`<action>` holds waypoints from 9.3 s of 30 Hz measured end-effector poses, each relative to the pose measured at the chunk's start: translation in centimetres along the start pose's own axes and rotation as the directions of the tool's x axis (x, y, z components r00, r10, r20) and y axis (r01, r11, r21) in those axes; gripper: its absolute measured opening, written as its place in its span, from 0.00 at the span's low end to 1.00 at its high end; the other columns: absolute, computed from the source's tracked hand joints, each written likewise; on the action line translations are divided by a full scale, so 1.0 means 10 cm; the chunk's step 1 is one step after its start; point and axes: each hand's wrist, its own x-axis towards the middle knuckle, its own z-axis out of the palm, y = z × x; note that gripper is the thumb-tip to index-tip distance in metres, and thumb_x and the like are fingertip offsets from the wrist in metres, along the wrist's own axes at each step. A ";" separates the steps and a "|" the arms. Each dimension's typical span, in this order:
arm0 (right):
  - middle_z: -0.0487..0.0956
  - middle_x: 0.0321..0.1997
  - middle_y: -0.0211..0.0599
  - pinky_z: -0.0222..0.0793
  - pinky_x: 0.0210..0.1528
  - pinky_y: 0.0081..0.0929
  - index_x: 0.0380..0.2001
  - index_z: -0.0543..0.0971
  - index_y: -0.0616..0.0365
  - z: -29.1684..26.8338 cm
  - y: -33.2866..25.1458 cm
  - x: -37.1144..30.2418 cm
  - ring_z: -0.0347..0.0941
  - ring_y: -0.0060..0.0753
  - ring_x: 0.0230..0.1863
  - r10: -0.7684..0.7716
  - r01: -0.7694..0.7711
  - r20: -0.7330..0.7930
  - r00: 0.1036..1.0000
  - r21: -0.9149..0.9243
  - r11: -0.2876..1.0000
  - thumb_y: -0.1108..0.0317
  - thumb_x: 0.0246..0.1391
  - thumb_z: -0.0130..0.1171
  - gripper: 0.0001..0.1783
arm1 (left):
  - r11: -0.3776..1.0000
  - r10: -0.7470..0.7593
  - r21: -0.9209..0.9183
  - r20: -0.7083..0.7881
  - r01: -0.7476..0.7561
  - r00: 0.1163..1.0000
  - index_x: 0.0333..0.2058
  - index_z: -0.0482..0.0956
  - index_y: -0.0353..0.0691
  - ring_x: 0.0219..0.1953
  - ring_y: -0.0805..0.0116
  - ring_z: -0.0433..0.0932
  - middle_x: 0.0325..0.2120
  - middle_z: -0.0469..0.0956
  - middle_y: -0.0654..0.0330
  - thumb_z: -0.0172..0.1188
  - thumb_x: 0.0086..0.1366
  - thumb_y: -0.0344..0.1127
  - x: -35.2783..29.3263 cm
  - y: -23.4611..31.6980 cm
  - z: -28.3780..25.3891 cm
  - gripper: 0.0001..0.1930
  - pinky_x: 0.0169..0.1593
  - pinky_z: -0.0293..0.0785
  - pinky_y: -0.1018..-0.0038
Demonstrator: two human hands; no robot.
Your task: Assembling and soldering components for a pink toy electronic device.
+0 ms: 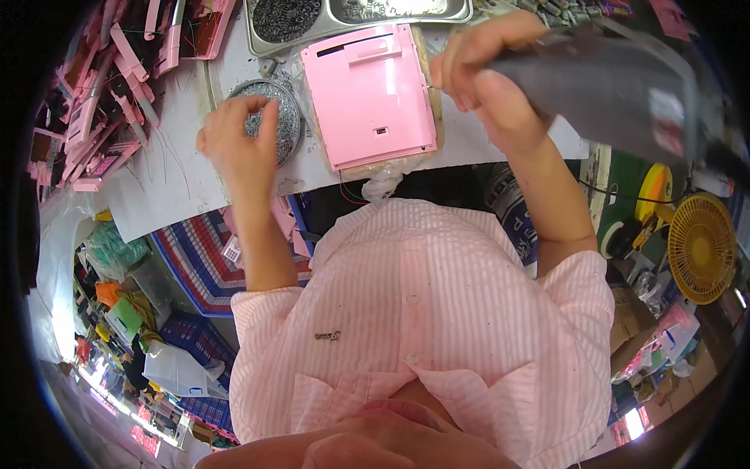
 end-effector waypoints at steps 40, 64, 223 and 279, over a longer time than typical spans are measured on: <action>0.73 0.17 0.20 0.71 0.22 0.20 0.35 0.71 0.47 0.41 -0.33 0.16 0.67 0.16 0.15 0.041 -0.076 0.131 0.991 0.276 0.958 0.52 0.57 0.67 0.17 | 0.609 0.491 -0.630 -0.178 -0.482 0.853 0.37 0.81 0.46 0.33 0.67 0.74 0.33 0.76 0.67 0.73 0.52 0.35 -0.20 0.71 0.23 0.14 0.48 0.61 0.61; 0.68 0.19 0.32 0.68 0.26 0.30 0.34 0.65 0.54 -0.19 0.79 0.58 0.65 0.25 0.17 -0.045 0.039 -0.075 0.996 -0.077 0.996 0.61 0.60 0.64 0.17 | 0.579 0.332 -0.812 0.150 -0.076 0.931 0.23 0.73 0.35 0.25 0.63 0.71 0.23 0.71 0.59 0.68 0.58 0.28 0.14 0.45 0.37 0.11 0.30 0.66 0.69; 0.70 0.17 0.20 0.67 0.29 0.19 0.41 0.68 0.52 0.46 -0.47 0.50 0.64 0.17 0.17 0.205 -0.234 0.155 0.966 0.200 0.951 0.50 0.56 0.67 0.23 | -0.277 -0.950 -0.689 0.094 0.670 -0.296 0.51 0.76 0.32 0.46 0.47 0.79 0.46 0.78 0.43 0.62 0.63 0.40 -4.12 -2.37 1.21 0.21 0.48 0.76 0.52; 0.76 0.16 0.41 0.67 0.22 0.43 0.18 0.80 0.53 -0.36 0.65 -0.02 0.74 0.49 0.19 0.337 0.058 0.127 0.933 -0.977 0.206 0.42 0.60 0.59 0.27 | 0.761 0.589 -0.457 0.191 -0.460 0.785 0.28 0.82 0.48 0.38 0.64 0.76 0.30 0.75 0.67 0.74 0.51 0.36 -0.28 0.21 0.10 0.08 0.50 0.65 0.61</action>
